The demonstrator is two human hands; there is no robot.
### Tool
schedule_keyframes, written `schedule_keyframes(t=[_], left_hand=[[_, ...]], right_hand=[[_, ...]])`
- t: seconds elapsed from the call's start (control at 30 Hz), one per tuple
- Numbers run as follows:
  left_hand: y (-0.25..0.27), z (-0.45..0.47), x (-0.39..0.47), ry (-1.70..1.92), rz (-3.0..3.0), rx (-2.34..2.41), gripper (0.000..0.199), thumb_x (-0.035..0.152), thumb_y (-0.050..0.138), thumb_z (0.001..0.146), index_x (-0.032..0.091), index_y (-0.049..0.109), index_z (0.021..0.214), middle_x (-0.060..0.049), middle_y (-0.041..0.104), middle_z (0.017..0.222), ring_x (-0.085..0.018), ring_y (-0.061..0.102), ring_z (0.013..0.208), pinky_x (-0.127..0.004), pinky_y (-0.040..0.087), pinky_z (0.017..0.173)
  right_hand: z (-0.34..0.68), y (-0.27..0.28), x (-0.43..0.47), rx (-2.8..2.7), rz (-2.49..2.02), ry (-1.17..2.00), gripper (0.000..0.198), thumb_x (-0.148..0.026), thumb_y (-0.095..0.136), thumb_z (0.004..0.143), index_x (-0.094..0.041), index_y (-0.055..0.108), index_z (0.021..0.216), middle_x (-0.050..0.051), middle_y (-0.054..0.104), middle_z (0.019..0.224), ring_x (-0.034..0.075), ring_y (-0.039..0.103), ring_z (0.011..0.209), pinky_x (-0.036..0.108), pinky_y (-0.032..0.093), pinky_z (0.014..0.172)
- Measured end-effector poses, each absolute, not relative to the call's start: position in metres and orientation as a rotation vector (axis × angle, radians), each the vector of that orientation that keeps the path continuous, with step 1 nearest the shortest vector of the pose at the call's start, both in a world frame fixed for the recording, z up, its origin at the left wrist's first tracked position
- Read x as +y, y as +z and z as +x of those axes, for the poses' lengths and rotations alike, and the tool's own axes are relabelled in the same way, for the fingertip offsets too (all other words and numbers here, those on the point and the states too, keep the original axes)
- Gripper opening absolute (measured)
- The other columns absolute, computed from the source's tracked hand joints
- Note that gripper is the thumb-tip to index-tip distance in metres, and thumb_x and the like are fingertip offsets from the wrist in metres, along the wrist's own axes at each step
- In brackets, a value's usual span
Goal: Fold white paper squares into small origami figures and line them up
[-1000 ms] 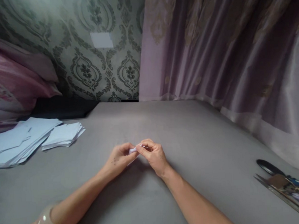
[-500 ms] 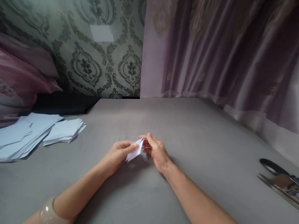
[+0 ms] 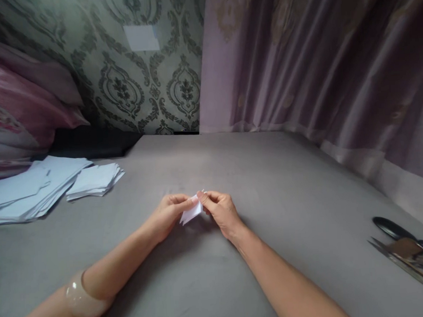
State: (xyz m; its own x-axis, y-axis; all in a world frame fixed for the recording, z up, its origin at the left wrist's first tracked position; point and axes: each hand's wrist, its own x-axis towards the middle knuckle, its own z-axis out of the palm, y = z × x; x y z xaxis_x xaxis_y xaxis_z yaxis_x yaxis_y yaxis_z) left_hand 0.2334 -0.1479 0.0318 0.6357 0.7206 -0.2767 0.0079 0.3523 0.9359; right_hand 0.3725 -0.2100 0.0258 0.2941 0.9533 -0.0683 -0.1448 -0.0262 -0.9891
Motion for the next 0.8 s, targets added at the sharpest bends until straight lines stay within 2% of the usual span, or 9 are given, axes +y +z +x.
schedule_keyframes(t=[0.23, 0.43, 0.63, 0.8], left_hand=[[0.032, 0.232, -0.143, 0.402, 1.162, 0.667, 0.035, 0.044, 0.072, 0.070, 0.009, 0.069, 0.072, -0.007, 0.065, 0.067, -0.011, 0.054, 0.058, -0.023, 0.040, 0.058], [0.028, 0.233, -0.141, 0.531, 1.201, 0.709, 0.038, 0.046, 0.070, 0.070, 0.009, 0.070, 0.076, -0.007, 0.064, 0.065, -0.014, 0.056, 0.060, -0.025, 0.042, 0.059], [0.022, 0.234, -0.138, 0.636, 1.193, 0.774, 0.036, 0.045, 0.072, 0.069, 0.009, 0.070, 0.074, -0.009, 0.067, 0.068, -0.013, 0.056, 0.058, -0.025, 0.042, 0.057], [0.023, 0.233, -0.136, 0.622, 1.146, 0.721, 0.043, 0.052, 0.065, 0.075, 0.009, 0.068, 0.071, -0.007, 0.063, 0.065, -0.012, 0.054, 0.058, -0.024, 0.042, 0.057]], right_hand=[[0.374, 0.023, -0.209, -0.812, -1.317, 1.077, 0.037, -0.052, 0.069, 0.071, -0.017, 0.061, 0.061, -0.004, 0.047, 0.053, 0.009, 0.037, 0.052, 0.027, 0.027, 0.054], [0.375, 0.023, -0.207, -0.810, -1.278, 1.089, 0.043, -0.057, 0.064, 0.074, -0.017, 0.061, 0.058, -0.003, 0.048, 0.053, 0.009, 0.039, 0.052, 0.026, 0.028, 0.052], [0.373, 0.025, -0.209, -0.810, -1.311, 1.100, 0.033, -0.045, 0.077, 0.063, -0.016, 0.073, 0.079, -0.001, 0.059, 0.061, 0.009, 0.045, 0.055, 0.025, 0.033, 0.054], [0.374, 0.023, -0.208, -0.759, -1.318, 1.104, 0.034, -0.045, 0.077, 0.062, -0.015, 0.074, 0.077, 0.000, 0.060, 0.060, 0.009, 0.046, 0.054, 0.024, 0.034, 0.053]])
